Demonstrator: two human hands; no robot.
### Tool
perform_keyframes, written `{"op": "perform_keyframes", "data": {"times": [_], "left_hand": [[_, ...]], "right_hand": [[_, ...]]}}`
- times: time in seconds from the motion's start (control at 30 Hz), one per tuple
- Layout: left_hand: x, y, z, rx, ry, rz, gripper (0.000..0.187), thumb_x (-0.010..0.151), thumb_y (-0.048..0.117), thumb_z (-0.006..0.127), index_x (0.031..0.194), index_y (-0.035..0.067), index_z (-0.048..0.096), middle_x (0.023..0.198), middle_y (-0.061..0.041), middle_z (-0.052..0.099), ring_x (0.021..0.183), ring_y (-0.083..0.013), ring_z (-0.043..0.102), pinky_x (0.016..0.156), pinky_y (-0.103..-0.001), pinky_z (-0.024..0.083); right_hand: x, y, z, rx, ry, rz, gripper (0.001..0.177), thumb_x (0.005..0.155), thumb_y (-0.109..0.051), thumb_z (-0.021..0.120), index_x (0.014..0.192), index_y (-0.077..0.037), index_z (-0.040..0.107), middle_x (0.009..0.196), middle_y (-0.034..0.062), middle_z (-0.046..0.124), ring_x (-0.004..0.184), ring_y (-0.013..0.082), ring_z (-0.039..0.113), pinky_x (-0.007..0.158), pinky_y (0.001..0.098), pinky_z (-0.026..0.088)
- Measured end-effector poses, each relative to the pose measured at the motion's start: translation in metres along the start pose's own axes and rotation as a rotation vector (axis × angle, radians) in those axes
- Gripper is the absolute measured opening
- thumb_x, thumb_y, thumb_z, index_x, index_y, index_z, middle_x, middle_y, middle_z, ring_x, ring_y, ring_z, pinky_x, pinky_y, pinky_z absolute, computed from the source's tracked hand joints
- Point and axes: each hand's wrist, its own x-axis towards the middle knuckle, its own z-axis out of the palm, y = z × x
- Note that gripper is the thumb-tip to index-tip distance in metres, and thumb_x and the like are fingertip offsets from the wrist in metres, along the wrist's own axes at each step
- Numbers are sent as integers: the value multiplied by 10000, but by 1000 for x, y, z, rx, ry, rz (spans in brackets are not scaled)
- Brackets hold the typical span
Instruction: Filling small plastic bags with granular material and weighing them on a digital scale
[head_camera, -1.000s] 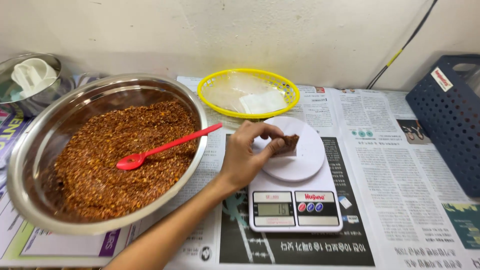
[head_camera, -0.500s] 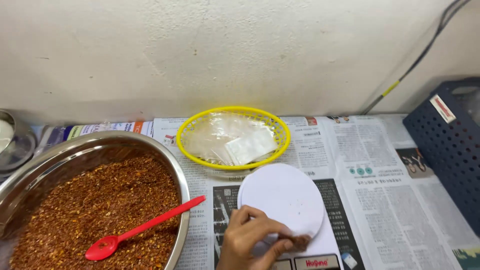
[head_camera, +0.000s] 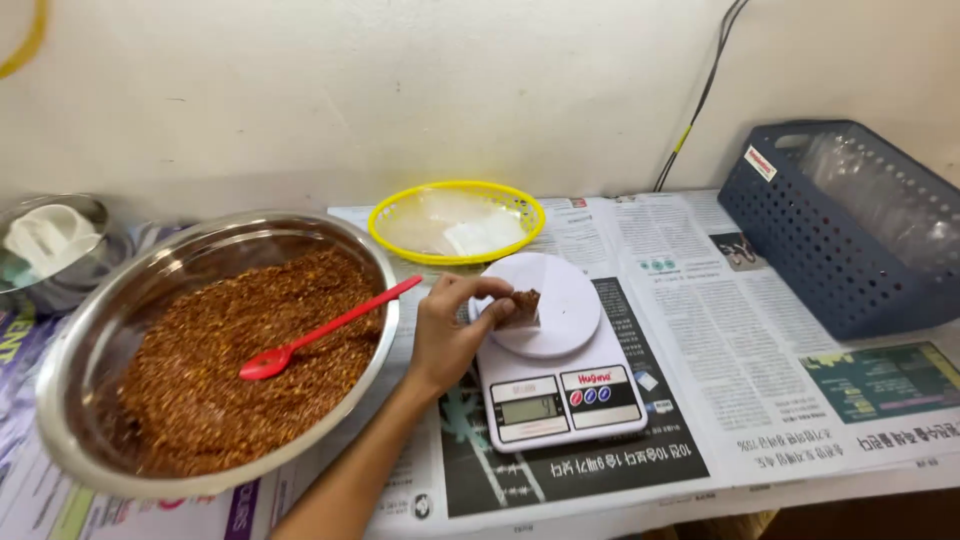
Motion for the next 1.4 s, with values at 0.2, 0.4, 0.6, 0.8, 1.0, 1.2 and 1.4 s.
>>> {"op": "perform_keyframes", "data": {"times": [0.2, 0.4, 0.6, 0.8, 1.0, 1.2, 1.4], "left_hand": [[5, 5, 8, -65, 11, -42, 105, 846, 219, 827, 944, 226, 790, 794, 21, 759, 824, -164, 646, 844, -321, 521], [18, 6, 13, 2, -26, -71, 76, 878, 246, 811, 949, 260, 785, 786, 57, 756, 780, -133, 639, 794, -286, 504], [32, -5, 6, -42, -18, -175, 109, 856, 251, 830, 948, 206, 794, 815, -23, 781, 722, -139, 681, 670, -261, 535], [24, -7, 9, -100, 3, -175, 178, 861, 245, 835, 1004, 153, 782, 827, -53, 773, 749, -130, 696, 676, -259, 570], [31, -12, 12, -56, -132, -121, 194, 783, 103, 854, 962, 101, 778, 749, -71, 733, 681, -155, 664, 647, -290, 562], [27, 0, 16, -99, -86, -134, 192, 819, 186, 874, 981, 161, 774, 791, -4, 755, 725, -89, 689, 692, -215, 557], [14, -13, 25, -150, -132, -115, 313, 776, 145, 908, 1057, 132, 771, 846, -54, 735, 762, -132, 693, 699, -239, 588]], "right_hand": [[54, 6, -2, -118, -86, 31, 140, 871, -91, 682, 976, -73, 772, 760, 94, 774, 741, 202, 726, 719, 402, 633], [148, 76, 12, -210, -165, 71, 176, 859, -81, 707, 1010, -77, 797, 775, 86, 802, 764, 190, 751, 730, 378, 636], [222, 150, 62, 91, -167, 175, 452, 784, -139, 871, 1195, -50, 704, 1030, 74, 721, 854, 178, 677, 738, 300, 591], [213, 181, 80, 141, 18, 145, 68, 916, -128, 786, 959, -77, 793, 711, 56, 730, 708, 99, 648, 613, 200, 557], [202, 191, 77, 180, 18, 139, 229, 862, -136, 841, 1075, -80, 781, 917, 55, 767, 802, 115, 673, 681, 224, 579], [197, 190, 71, 223, 70, 152, 177, 846, -69, 859, 1000, -41, 777, 823, 74, 747, 733, 62, 655, 680, 208, 587], [195, 186, 72, 201, -10, 131, 159, 845, -24, 846, 973, -22, 753, 826, 90, 745, 774, 121, 706, 720, 242, 601]]}}
